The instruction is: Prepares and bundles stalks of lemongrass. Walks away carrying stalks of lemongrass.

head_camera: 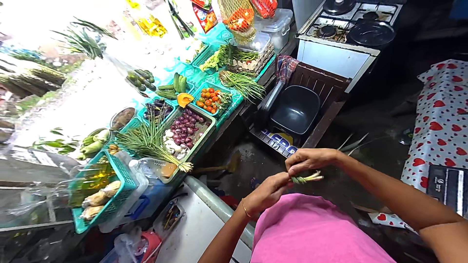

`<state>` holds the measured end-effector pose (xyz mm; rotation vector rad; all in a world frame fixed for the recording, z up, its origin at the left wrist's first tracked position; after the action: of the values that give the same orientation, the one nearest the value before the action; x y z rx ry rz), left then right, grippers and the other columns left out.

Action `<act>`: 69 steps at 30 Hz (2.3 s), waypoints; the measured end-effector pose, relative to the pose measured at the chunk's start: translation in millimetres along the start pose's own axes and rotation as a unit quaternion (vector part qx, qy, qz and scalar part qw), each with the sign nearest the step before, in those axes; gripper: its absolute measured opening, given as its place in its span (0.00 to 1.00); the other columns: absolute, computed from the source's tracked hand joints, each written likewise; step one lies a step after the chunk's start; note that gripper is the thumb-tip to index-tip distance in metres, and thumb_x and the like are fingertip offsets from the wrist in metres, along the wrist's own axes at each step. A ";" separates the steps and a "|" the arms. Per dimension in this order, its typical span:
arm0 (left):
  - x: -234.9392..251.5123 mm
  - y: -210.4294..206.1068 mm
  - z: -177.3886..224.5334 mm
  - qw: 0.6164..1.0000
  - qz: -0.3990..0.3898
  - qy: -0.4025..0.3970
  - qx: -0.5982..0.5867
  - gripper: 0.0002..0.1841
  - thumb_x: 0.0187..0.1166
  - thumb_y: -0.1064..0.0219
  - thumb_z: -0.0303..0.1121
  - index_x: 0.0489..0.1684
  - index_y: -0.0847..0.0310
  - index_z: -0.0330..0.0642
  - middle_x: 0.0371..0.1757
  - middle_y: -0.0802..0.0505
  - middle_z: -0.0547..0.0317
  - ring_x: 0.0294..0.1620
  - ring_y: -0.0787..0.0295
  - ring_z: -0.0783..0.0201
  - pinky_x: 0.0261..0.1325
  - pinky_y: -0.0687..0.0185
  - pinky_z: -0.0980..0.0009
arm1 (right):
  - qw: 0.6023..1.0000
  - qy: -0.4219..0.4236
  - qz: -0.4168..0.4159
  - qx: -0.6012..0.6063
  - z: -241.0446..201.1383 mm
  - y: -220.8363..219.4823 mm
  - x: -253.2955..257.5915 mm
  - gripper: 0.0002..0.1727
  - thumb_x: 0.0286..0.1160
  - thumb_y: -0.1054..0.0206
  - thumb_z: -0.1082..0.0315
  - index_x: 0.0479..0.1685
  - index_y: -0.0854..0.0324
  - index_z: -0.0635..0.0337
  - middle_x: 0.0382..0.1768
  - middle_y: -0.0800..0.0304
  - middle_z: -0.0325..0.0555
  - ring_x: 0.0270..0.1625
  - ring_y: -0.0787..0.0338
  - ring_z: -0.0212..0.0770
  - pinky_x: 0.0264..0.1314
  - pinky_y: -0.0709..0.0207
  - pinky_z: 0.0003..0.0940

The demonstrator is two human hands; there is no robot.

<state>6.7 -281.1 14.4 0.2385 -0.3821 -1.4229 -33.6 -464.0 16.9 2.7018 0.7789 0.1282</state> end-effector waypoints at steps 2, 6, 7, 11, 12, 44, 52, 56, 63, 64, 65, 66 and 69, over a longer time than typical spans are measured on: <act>0.8 15.8 4.7 0.994 0.101 -0.030 -0.018 0.13 0.89 0.45 0.28 0.49 0.16 0.26 0.44 0.11 0.50 0.47 0.15 0.69 0.57 0.18 0.73 | 0.969 0.012 0.102 0.226 17.0 -19.7 2.6 0.13 0.90 0.43 0.59 0.39 0.15 0.53 0.26 0.18 0.24 0.26 0.24 0.17 0.27 0.32 0.15; 1.6 34.2 -15.5 0.944 0.304 0.046 0.121 0.15 0.88 0.42 0.32 0.37 0.12 0.33 0.31 0.11 0.58 0.33 0.16 0.71 0.42 0.17 0.74 | 0.928 -0.088 0.297 0.208 20.6 -63.9 14.1 0.18 0.95 0.54 0.60 0.48 0.18 0.56 0.24 0.27 0.28 0.21 0.31 0.22 0.23 0.36 0.19; 1.3 34.0 -23.3 0.929 0.317 0.073 0.175 0.15 0.87 0.41 0.35 0.34 0.13 0.35 0.28 0.13 0.58 0.30 0.17 0.69 0.38 0.19 0.72 | 0.942 -0.129 0.292 0.101 18.7 -66.6 13.6 0.20 0.95 0.55 0.59 0.50 0.18 0.60 0.26 0.25 0.35 0.25 0.27 0.29 0.30 0.30 0.25; 7.5 18.4 -31.3 0.921 0.199 0.169 0.289 0.15 0.87 0.43 0.36 0.42 0.12 0.35 0.36 0.10 0.47 0.41 0.08 0.51 0.48 0.12 0.53 | 0.931 -0.267 0.119 -0.218 -9.0 -53.3 9.3 0.20 0.95 0.54 0.60 0.58 0.24 0.70 0.47 0.13 0.66 0.54 0.10 0.66 0.56 0.21 0.63; 10.0 14.1 -29.6 0.927 0.154 0.186 0.289 0.15 0.87 0.44 0.34 0.45 0.12 0.35 0.39 0.10 0.45 0.45 0.08 0.49 0.51 0.13 0.51 | 0.925 -0.250 0.101 -0.266 -14.0 -47.0 7.0 0.20 0.94 0.52 0.60 0.56 0.22 0.70 0.47 0.13 0.66 0.53 0.10 0.67 0.53 0.21 0.64; 18.8 53.4 -22.7 0.972 0.188 0.108 0.090 0.11 0.83 0.38 0.29 0.49 0.11 0.34 0.48 0.10 0.50 0.44 0.12 0.67 0.48 0.14 0.73 | 0.866 0.013 0.387 -0.318 6.6 -20.4 14.7 0.22 0.92 0.47 0.52 0.45 0.16 0.60 0.29 0.15 0.50 0.33 0.13 0.48 0.35 0.20 0.41; 26.3 40.8 -46.5 0.811 0.422 0.154 -0.375 0.07 0.79 0.39 0.16 0.46 0.16 0.23 0.41 0.07 0.45 0.38 0.07 0.60 0.49 0.09 0.66 | 0.777 0.003 0.517 -0.358 8.2 -34.7 30.2 0.16 0.90 0.41 0.59 0.41 0.14 0.60 0.29 0.13 0.48 0.33 0.12 0.46 0.34 0.18 0.37; 29.1 36.9 -48.1 0.834 0.484 0.106 -0.243 0.09 0.79 0.42 0.18 0.40 0.14 0.25 0.32 0.06 0.50 0.29 0.08 0.64 0.38 0.08 0.69 | 0.766 0.005 0.529 -0.366 9.7 -40.7 36.4 0.17 0.90 0.41 0.58 0.40 0.15 0.60 0.28 0.14 0.47 0.32 0.12 0.45 0.32 0.19 0.37; 33.5 35.6 -48.7 0.819 0.545 0.053 -0.172 0.09 0.78 0.42 0.18 0.45 0.16 0.26 0.30 0.09 0.55 0.25 0.12 0.70 0.30 0.12 0.74 | 0.811 -0.029 0.502 -0.300 -0.6 -35.4 40.0 0.20 0.91 0.44 0.53 0.42 0.14 0.58 0.27 0.14 0.46 0.32 0.12 0.44 0.35 0.20 0.37; 31.7 38.2 -47.8 0.825 0.527 0.047 -0.199 0.09 0.78 0.42 0.17 0.47 0.16 0.25 0.32 0.08 0.54 0.26 0.12 0.69 0.31 0.12 0.74 | 0.840 -0.043 0.475 -0.258 -0.9 -30.5 38.3 0.21 0.91 0.44 0.51 0.43 0.14 0.58 0.30 0.12 0.47 0.35 0.12 0.44 0.39 0.19 0.39; 28.5 42.4 -46.9 0.836 0.496 0.048 -0.231 0.09 0.78 0.41 0.17 0.49 0.16 0.25 0.36 0.07 0.52 0.30 0.11 0.68 0.36 0.11 0.73 | 0.872 -0.053 0.439 -0.209 -0.9 -24.2 35.7 0.22 0.90 0.44 0.50 0.45 0.14 0.59 0.33 0.12 0.48 0.37 0.11 0.43 0.42 0.19 0.41; 23.9 48.2 -45.6 0.850 0.455 0.054 -0.260 0.09 0.78 0.40 0.16 0.49 0.16 0.25 0.40 0.07 0.50 0.35 0.09 0.66 0.42 0.10 0.70 | 0.903 -0.057 0.393 -0.163 -2.1 -17.3 32.6 0.22 0.90 0.43 0.50 0.47 0.14 0.60 0.35 0.11 0.48 0.40 0.12 0.42 0.46 0.19 0.42; 9.0 65.5 -37.3 0.890 0.319 0.052 -0.323 0.08 0.74 0.33 0.16 0.45 0.11 0.30 0.44 0.05 0.53 0.46 0.08 0.66 0.56 0.11 0.68 | 0.965 -0.007 0.252 -0.071 -10.9 -3.7 24.2 0.19 0.90 0.41 0.54 0.48 0.16 0.63 0.35 0.13 0.44 0.37 0.16 0.29 0.44 0.22 0.27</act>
<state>82.2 -283.4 6.4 -0.3346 0.1197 -0.8108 -16.9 -445.0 25.9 2.6935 0.0566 0.2692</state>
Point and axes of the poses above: each hand's wrist, its own x-axis towards the middle knuckle, its own y-axis out of the back of the hand, z = x × y, the point moved 4 cm from there along x, towards the middle knuckle
